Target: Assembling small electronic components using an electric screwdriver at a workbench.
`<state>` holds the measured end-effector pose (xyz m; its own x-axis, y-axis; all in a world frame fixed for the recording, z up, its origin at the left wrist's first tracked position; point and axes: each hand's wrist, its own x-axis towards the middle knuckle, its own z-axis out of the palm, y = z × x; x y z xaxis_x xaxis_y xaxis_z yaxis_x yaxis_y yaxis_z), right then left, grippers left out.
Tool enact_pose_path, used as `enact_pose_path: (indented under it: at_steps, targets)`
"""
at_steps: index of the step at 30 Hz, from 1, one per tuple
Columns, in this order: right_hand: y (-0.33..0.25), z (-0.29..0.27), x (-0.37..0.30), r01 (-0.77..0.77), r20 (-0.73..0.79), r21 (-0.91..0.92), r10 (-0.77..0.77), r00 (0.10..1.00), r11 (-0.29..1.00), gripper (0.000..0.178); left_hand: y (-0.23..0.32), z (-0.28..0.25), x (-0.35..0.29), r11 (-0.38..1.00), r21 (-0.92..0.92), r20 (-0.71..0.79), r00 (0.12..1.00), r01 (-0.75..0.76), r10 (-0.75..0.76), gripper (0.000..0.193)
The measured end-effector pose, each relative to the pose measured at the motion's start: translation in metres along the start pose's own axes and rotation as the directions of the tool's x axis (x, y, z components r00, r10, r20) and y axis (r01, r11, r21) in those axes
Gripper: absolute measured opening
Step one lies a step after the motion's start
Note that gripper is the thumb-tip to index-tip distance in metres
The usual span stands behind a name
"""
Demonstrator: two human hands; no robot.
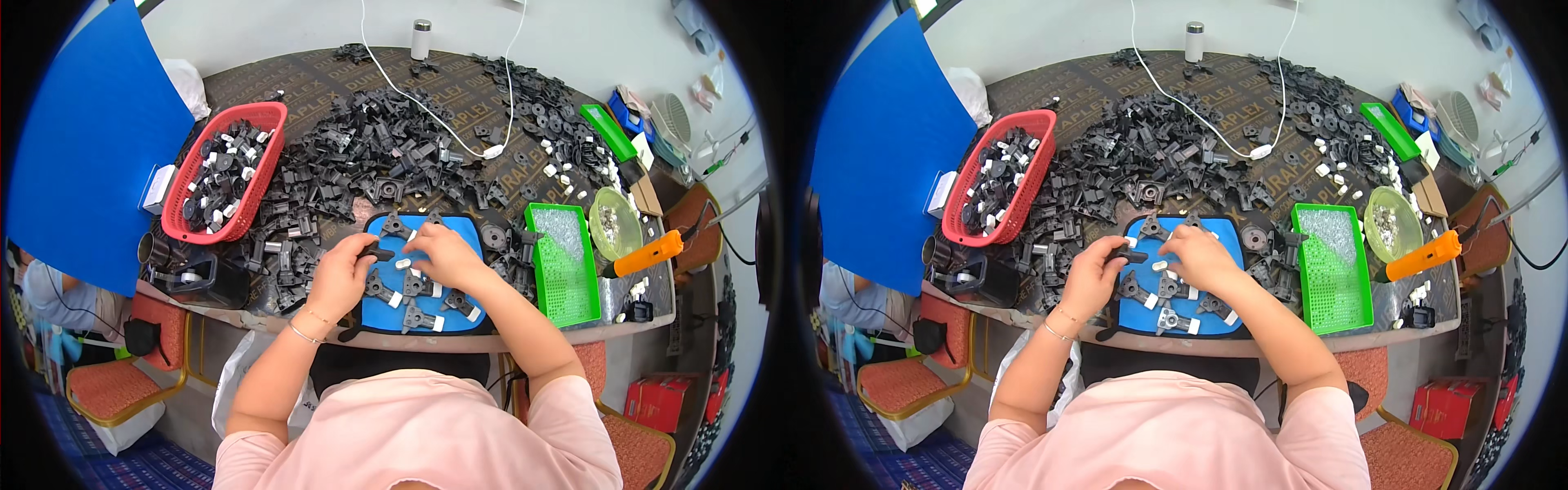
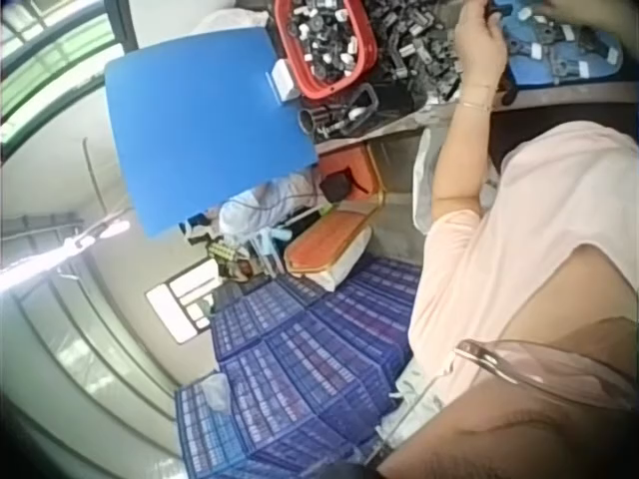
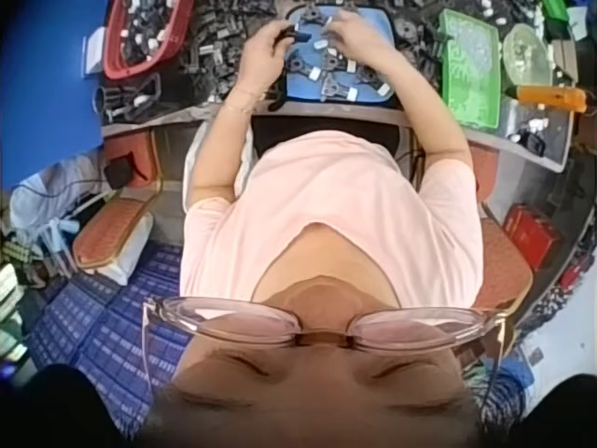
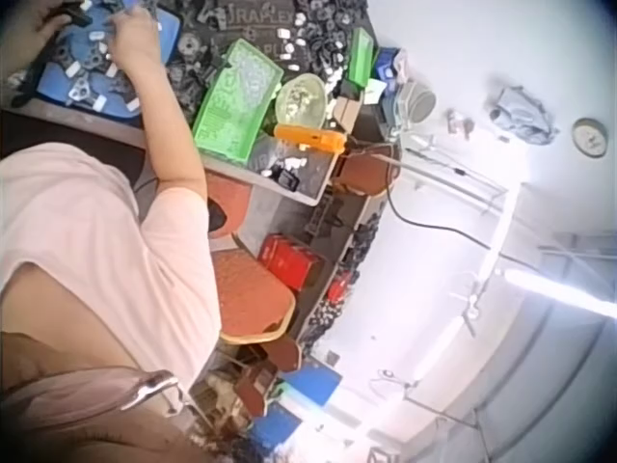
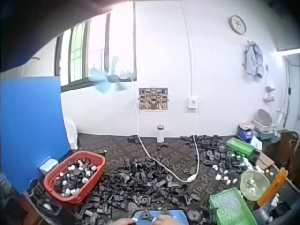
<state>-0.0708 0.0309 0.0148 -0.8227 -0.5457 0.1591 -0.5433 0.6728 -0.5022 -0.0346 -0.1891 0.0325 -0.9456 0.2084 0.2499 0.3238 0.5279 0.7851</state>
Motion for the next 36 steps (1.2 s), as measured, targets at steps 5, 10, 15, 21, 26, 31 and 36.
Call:
enact_pose_path:
  at_steps: [5, 10, 15, 21, 26, 31, 36]
  targets:
    - [-0.003, 0.007, 0.006, -0.073, 0.062, -0.012, 0.074, 0.995, 0.997, 0.021, 0.009, 0.01, 0.01, 0.998, 0.025, 0.075, 0.996, -0.052, 0.05, 0.027]
    - [0.0, 0.011, 0.008, -0.081, 0.074, -0.016, 0.082, 0.994, 0.997, 0.017, 0.005, 0.015, 0.014, 0.979, 0.161, 0.13, 0.986, -0.121, 0.1, 0.025]
    - [0.004, 0.015, 0.007, -0.073, 0.05, 0.014, 0.072, 0.996, 0.997, 0.016, 0.016, 0.016, 0.019, 0.931, 0.337, 0.242, 0.968, -0.14, 0.058, 0.021]
    - [0.01, 0.0, 0.005, -0.086, -0.073, 0.06, 0.09, 0.993, 0.994, 0.021, 0.027, 0.023, 0.026, 0.778, 0.561, 0.368, 0.927, -0.284, 0.074, 0.017]
    - [0.012, -0.016, -0.008, -0.108, -0.123, 0.056, 0.114, 0.986, 0.993, 0.024, 0.028, 0.034, 0.03, 0.725, 0.622, 0.4, 0.916, -0.296, 0.032, 0.018]
    - [0.015, -0.025, -0.021, -0.203, -0.141, 0.081, 0.212, 0.967, 0.976, 0.022, 0.001, 0.007, 0.037, 0.911, 0.408, 0.222, 0.96, 0.065, -0.168, 0.027]
    - [0.015, -0.031, -0.016, -0.27, -0.14, -0.009, 0.266, 0.954, 0.963, 0.021, 0.008, 0.032, 0.032, 0.901, 0.309, 0.102, 0.932, 0.304, -0.349, 0.027]
